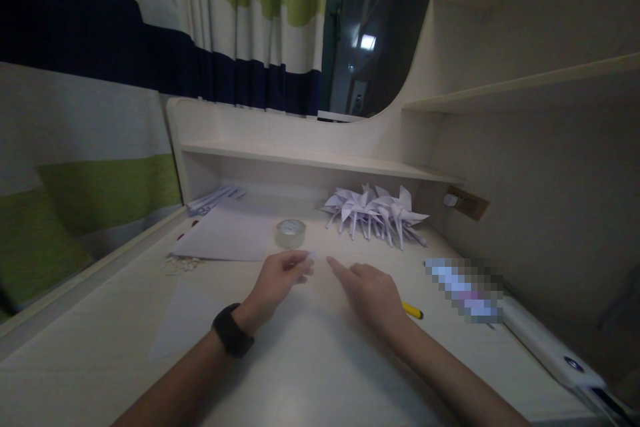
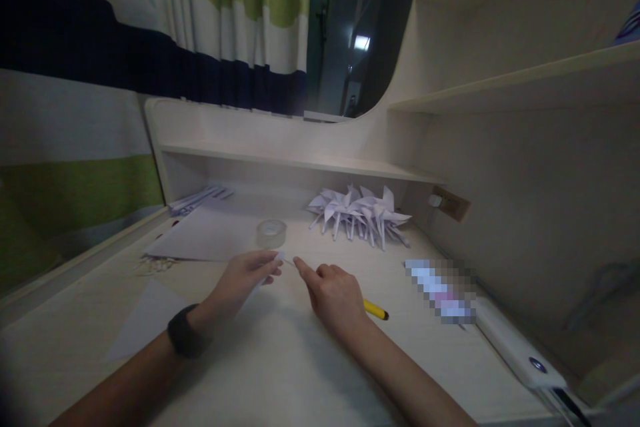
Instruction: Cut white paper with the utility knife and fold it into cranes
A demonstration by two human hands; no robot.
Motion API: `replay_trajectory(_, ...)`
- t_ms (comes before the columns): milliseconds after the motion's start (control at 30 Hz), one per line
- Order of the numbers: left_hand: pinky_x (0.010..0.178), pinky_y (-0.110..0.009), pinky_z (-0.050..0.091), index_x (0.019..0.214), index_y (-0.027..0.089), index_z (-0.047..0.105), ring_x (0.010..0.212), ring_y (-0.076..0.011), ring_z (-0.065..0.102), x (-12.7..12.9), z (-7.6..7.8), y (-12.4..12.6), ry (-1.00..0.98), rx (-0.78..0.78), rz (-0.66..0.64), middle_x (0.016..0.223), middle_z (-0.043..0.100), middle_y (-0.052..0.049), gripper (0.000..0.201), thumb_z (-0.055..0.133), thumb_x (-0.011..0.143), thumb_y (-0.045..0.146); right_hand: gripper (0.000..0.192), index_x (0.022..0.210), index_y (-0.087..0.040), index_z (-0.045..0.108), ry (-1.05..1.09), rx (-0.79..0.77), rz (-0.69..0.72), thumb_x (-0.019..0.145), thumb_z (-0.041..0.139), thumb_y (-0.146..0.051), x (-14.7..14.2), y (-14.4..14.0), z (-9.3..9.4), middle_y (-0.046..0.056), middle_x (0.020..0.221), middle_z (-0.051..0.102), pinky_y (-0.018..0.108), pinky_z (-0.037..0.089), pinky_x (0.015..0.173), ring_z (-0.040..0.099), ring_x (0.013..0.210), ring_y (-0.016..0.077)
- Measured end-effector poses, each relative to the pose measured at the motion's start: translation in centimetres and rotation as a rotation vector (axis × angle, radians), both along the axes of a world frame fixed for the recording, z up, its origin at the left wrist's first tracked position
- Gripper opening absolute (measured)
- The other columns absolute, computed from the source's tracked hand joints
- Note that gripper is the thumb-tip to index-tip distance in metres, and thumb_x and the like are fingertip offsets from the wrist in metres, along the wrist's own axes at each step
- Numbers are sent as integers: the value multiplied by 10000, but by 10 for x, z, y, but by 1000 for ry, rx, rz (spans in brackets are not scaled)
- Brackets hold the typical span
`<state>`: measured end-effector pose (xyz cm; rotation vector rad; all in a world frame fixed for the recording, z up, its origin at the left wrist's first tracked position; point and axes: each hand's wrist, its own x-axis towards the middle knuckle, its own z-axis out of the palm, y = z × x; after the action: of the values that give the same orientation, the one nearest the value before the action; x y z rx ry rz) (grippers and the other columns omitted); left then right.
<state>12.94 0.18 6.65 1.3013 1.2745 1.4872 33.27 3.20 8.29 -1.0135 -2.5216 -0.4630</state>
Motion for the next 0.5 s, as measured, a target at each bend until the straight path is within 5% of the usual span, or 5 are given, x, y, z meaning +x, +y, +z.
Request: replay_trajectory(500,671,-280,500,933,152,692,803,-180,639,3,2,-4,27,19,-66,873,695,-83,250,616,800,349,572,1385,-292,386,-115,101,-28,847,472,-119,-4,-2,0,30,740,618,238,348,554,551,677,155)
